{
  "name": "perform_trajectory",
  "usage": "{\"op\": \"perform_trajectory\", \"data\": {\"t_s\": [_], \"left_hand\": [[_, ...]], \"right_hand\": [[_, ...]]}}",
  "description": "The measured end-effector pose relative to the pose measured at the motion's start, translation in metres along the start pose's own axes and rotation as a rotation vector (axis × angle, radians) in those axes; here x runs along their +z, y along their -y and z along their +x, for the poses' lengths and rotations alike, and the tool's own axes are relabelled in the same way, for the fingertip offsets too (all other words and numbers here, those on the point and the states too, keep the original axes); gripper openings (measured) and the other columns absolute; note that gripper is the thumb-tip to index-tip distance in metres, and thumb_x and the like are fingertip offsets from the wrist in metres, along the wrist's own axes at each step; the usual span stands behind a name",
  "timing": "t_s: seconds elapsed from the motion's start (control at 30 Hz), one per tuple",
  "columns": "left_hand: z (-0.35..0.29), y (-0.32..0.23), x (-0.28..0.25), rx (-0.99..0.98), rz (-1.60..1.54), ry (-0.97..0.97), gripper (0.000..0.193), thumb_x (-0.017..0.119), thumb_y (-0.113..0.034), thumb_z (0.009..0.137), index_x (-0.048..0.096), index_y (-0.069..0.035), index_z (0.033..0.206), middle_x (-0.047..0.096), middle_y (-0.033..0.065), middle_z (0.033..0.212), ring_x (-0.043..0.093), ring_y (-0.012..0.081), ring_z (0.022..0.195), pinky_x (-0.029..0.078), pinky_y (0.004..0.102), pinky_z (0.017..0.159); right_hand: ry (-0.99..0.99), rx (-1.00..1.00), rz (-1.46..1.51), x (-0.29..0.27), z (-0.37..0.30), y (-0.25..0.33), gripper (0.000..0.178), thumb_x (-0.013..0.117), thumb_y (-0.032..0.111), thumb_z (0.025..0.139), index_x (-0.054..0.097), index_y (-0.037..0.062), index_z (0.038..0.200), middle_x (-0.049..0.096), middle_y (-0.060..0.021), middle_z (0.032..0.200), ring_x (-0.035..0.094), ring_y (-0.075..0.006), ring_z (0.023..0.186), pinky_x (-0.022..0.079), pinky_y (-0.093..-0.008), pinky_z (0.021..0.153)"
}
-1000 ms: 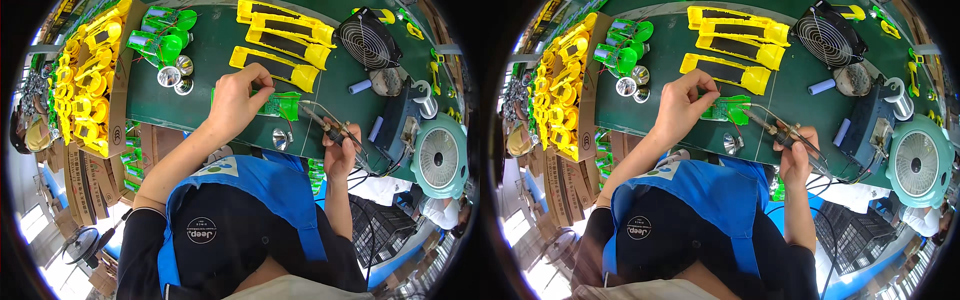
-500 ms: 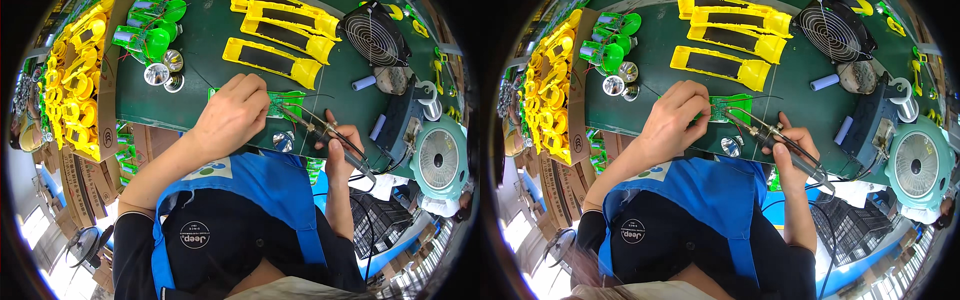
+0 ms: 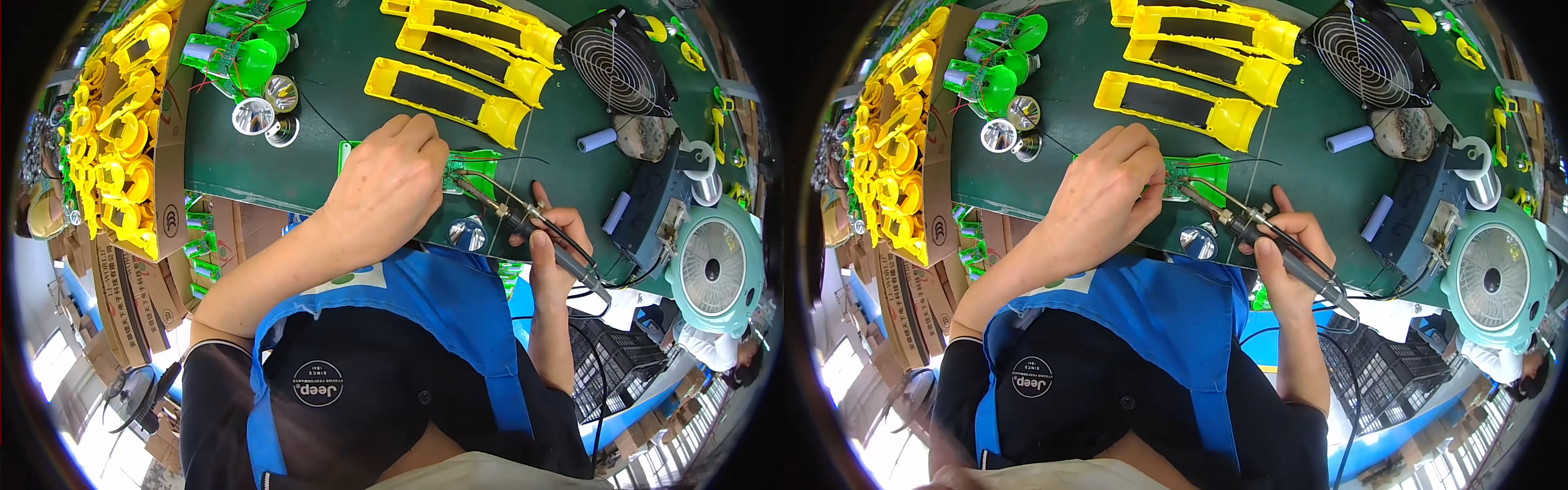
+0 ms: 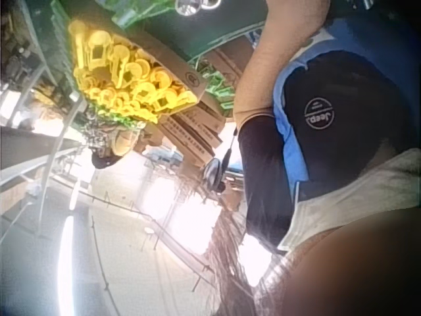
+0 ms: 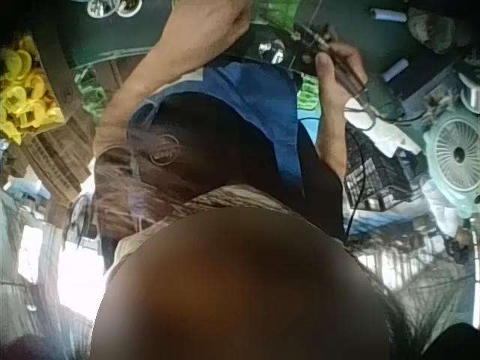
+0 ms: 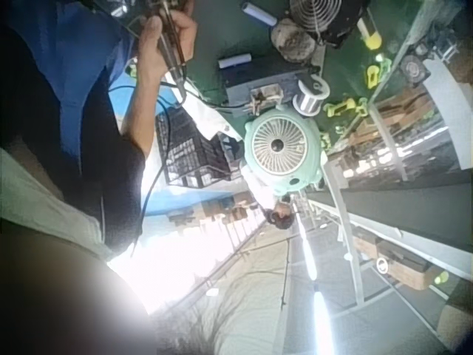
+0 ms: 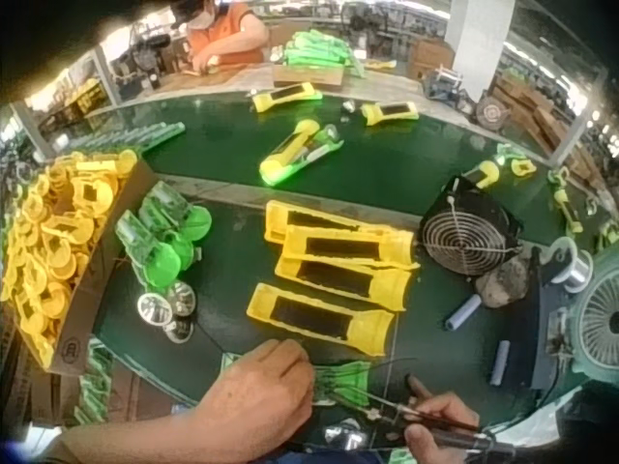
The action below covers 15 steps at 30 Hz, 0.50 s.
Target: Soldering electronic components and assembling plastic flashlight housings on a factory line.
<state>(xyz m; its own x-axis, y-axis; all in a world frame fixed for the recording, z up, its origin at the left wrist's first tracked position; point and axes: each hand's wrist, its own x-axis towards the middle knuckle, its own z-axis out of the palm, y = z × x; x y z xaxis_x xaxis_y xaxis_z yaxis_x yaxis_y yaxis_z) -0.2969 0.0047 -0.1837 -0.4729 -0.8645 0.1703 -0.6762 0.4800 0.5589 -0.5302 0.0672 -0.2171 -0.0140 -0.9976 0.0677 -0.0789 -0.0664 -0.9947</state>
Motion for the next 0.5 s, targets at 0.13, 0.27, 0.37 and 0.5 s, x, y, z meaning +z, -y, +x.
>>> {"op": "perform_trajectory", "data": {"t_s": [0.13, 0.27, 0.37, 0.5], "left_hand": [[0.0002, 0.0001, -0.0004, -0.006, 0.014, 0.013, 0.013, 0.063, 0.003, 0.068, 0.052, 0.0, 0.075, 0.053, 0.0115, 0.086, 0.055, 0.0305, 0.08, 0.047, 0.0393, 0.069], [0.0003, -0.0012, -0.0001, -0.021, 0.032, 0.025, 0.013, 0.062, 0.003, 0.069, 0.051, 0.0, 0.075, 0.053, 0.0116, 0.086, 0.055, 0.0306, 0.081, 0.047, 0.0391, 0.069], [0.0, -0.0016, -0.0002, -0.014, 0.039, 0.022, 0.012, 0.062, 0.003, 0.069, 0.052, 0.001, 0.075, 0.053, 0.0116, 0.086, 0.055, 0.0307, 0.081, 0.047, 0.039, 0.069], [0.0, -0.0017, -0.0002, -0.022, 0.035, 0.027, 0.012, 0.062, 0.003, 0.069, 0.052, 0.001, 0.075, 0.053, 0.0116, 0.086, 0.055, 0.0307, 0.081, 0.047, 0.039, 0.069]], "right_hand": [[-0.003, 0.002, 0.004, 0.0001, -0.0005, 0.0, 0.019, 0.065, 0.015, 0.085, 0.054, 0.0009, 0.089, 0.066, -0.0065, 0.067, 0.065, -0.0114, 0.068, 0.026, -0.0547, 0.112], [0.022, -0.02, -0.03, -0.0012, 0.0, -0.0007, 0.019, 0.065, 0.015, 0.084, 0.054, 0.0005, 0.089, 0.066, -0.0065, 0.067, 0.065, -0.0115, 0.069, 0.028, -0.0552, 0.111], [0.044, -0.042, -0.053, -0.0035, 0.0, -0.0021, 0.02, 0.066, 0.015, 0.083, 0.053, 0.0003, 0.089, 0.066, -0.007, 0.067, 0.065, -0.0117, 0.068, 0.029, -0.0558, 0.11], [0.005, -0.066, 0.023, -0.0047, -0.0011, -0.006, 0.022, 0.065, 0.018, 0.086, 0.052, 0.0011, 0.09, 0.066, -0.0091, 0.068, 0.066, -0.0134, 0.068, 0.028, -0.0562, 0.11]]}}
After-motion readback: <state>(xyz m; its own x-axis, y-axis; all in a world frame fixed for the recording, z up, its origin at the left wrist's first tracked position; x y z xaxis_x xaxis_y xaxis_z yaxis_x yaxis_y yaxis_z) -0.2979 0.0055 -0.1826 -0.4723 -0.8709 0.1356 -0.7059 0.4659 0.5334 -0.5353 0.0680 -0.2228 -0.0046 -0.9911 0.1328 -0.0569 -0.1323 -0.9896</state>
